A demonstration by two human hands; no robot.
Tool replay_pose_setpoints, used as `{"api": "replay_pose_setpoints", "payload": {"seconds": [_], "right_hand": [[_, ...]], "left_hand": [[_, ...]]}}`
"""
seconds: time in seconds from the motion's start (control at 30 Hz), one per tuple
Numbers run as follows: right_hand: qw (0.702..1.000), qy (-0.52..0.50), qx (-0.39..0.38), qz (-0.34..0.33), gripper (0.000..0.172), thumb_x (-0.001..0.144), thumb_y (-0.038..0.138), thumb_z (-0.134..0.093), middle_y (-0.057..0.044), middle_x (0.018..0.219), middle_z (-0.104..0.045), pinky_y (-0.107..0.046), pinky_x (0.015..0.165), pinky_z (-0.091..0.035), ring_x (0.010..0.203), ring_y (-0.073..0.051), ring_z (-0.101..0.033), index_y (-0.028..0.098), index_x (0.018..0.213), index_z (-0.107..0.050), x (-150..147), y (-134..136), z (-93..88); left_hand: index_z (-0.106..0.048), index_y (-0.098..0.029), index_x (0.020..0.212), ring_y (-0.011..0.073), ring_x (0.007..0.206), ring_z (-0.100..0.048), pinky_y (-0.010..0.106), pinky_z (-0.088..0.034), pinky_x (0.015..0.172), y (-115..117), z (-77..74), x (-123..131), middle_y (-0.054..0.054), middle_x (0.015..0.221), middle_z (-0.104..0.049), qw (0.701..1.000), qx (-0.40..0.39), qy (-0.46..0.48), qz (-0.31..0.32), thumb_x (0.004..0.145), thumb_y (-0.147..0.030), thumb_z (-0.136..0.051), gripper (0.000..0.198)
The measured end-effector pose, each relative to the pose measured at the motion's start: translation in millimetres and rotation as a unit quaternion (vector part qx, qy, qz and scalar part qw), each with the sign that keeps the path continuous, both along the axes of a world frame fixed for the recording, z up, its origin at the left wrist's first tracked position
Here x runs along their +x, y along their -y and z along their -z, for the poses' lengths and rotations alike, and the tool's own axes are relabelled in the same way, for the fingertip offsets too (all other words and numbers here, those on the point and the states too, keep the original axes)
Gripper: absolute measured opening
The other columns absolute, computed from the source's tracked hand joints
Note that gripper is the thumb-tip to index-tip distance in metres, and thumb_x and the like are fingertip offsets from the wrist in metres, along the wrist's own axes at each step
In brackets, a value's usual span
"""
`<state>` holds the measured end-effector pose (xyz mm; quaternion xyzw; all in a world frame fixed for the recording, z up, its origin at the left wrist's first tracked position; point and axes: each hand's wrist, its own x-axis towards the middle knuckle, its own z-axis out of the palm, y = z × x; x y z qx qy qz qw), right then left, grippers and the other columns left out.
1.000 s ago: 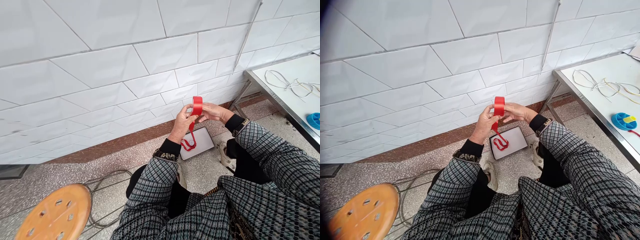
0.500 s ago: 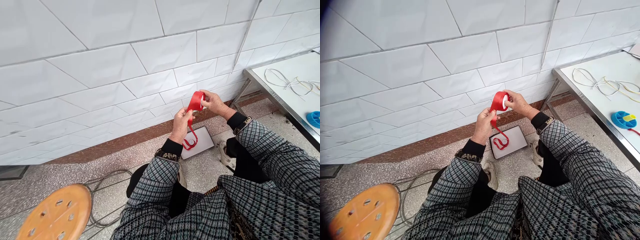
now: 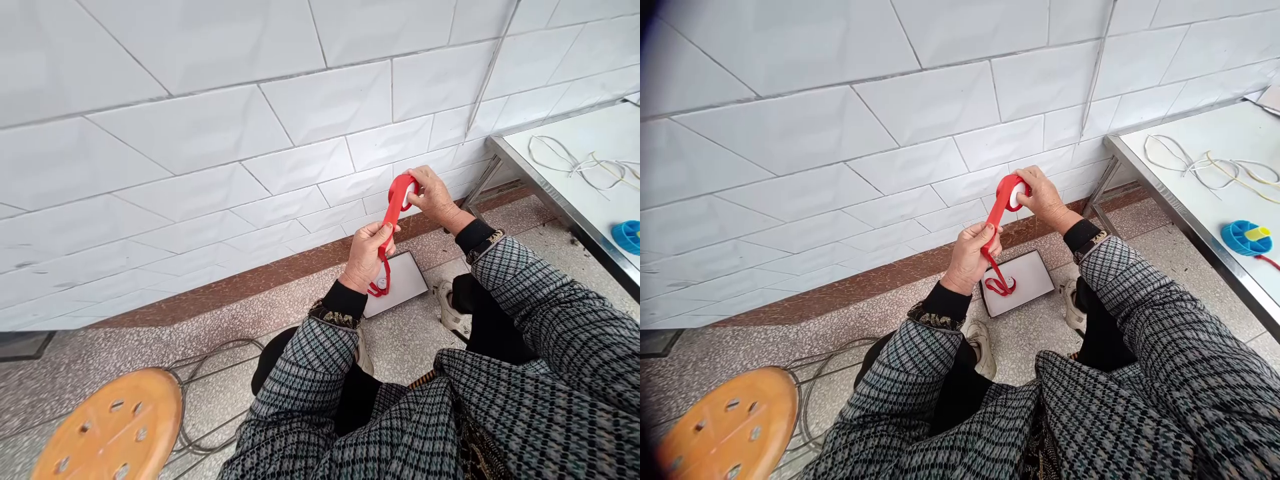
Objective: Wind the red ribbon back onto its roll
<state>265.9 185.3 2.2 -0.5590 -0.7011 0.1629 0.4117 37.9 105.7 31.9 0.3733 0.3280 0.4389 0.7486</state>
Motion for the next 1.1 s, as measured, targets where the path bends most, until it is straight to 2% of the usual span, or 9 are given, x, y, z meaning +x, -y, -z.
{"api": "replay_pose_setpoints", "payload": {"seconds": [0.1,0.2,0.43,0.57,0.73,0.83,0.93,1.0,1.1], "right_hand": [[1.0,-0.015,0.003,-0.011,0.058,0.077,0.012,-0.068,-0.012,0.121,-0.071,-0.044,0.098,-0.064,0.111,-0.029,-0.068,0.02,0.134,-0.076,4,-4,6.6],[0.999,-0.04,-0.011,-0.031,0.058,0.077,0.014,-0.067,-0.01,0.123,-0.073,-0.042,0.091,-0.066,0.107,-0.028,-0.069,0.022,0.134,-0.076,6,-7,12.4],[0.999,-0.034,-0.019,-0.035,0.053,0.074,0.016,-0.07,-0.012,0.122,-0.075,-0.044,0.092,-0.065,0.11,-0.03,-0.07,0.022,0.126,-0.079,5,-4,11.2],[0.986,-0.151,-0.068,-0.001,0.05,0.075,0.021,-0.071,-0.01,0.124,-0.075,-0.042,0.093,-0.064,0.106,-0.027,-0.072,0.021,0.124,-0.077,-1,-2,5.5],[0.916,-0.356,-0.186,-0.002,0.028,0.079,0.027,-0.077,-0.002,0.091,-0.075,-0.036,0.082,-0.064,0.084,-0.02,-0.07,0.02,0.106,-0.074,-23,14,-7.6],[0.856,-0.44,-0.272,-0.019,0.016,0.081,0.026,-0.078,-0.002,0.082,-0.074,-0.031,0.074,-0.065,0.077,-0.018,-0.07,0.019,0.093,-0.071,-39,26,-12.9],[0.804,-0.49,-0.335,-0.023,0.011,0.084,0.023,-0.078,-0.003,0.077,-0.073,-0.028,0.068,-0.064,0.07,-0.016,-0.069,0.018,0.084,-0.068,-51,33,-14.3],[0.785,-0.508,-0.353,-0.016,0.011,0.085,0.021,-0.076,-0.003,0.075,-0.073,-0.026,0.063,-0.062,0.065,-0.015,-0.067,0.018,0.081,-0.067,-56,35,-14.9],[0.777,-0.518,-0.358,-0.007,0.009,0.088,0.017,-0.072,-0.003,0.074,-0.072,-0.024,0.06,-0.06,0.063,-0.014,-0.065,0.017,0.08,-0.068,-59,37,-17.7]], "left_hand": [[-0.075,-0.016,0.079,0.004,0.041,-0.033,0.021,-0.029,0.043,0,0.8,-2,-0.008,0.05,-0.042,1.0,-0.014,-0.002,-0.008,0.074,-0.052,-0.096,0.042],[-0.075,-0.016,0.081,0.0031,0.038,-0.029,0.02,-0.023,0.039,-2,0.4,-5,-0.009,0.049,-0.042,1.0,-0.01,0.002,-0.026,0.073,-0.052,-0.097,0.043],[-0.075,-0.018,0.081,0.0042,0.036,-0.028,0.02,-0.021,0.037,-6,-5.6,-10,-0.01,0.046,-0.038,0.998,0.019,0.013,-0.067,0.079,-0.054,-0.094,0.041],[-0.074,-0.017,0.078,0.004,0.037,-0.027,0.021,-0.02,0.039,-4,-4.5,-9,-0.01,0.045,-0.034,0.999,0.029,-0.019,-0.042,0.077,-0.063,-0.092,0.049],[-0.077,-0.015,0.085,0.0047,0.038,-0.028,0.023,-0.017,0.043,-2,4.0,-3,-0.009,0.046,-0.037,0.996,0.029,-0.088,-0.007,0.077,-0.069,-0.087,0.055],[-0.076,-0.016,0.086,0.0054,0.039,-0.028,0.024,-0.016,0.044,-2,9.2,3,-0.009,0.048,-0.037,0.992,0.025,-0.123,-0.011,0.079,-0.069,-0.083,0.054],[-0.074,-0.017,0.084,0.0055,0.039,-0.027,0.025,-0.017,0.044,-3,12.5,9,-0.01,0.049,-0.037,0.991,0.023,-0.133,-0.022,0.079,-0.068,-0.081,0.052],[-0.073,-0.017,0.084,0.0058,0.039,-0.027,0.025,-0.017,0.044,-3,13.6,12,-0.01,0.048,-0.036,0.991,0.022,-0.129,-0.018,0.079,-0.069,-0.081,0.052],[-0.071,-0.018,0.082,0.0059,0.04,-0.026,0.025,-0.017,0.044,-3,14.5,13,-0.01,0.049,-0.035,0.991,0.025,-0.132,-0.021,0.08,-0.069,-0.08,0.051]]}}
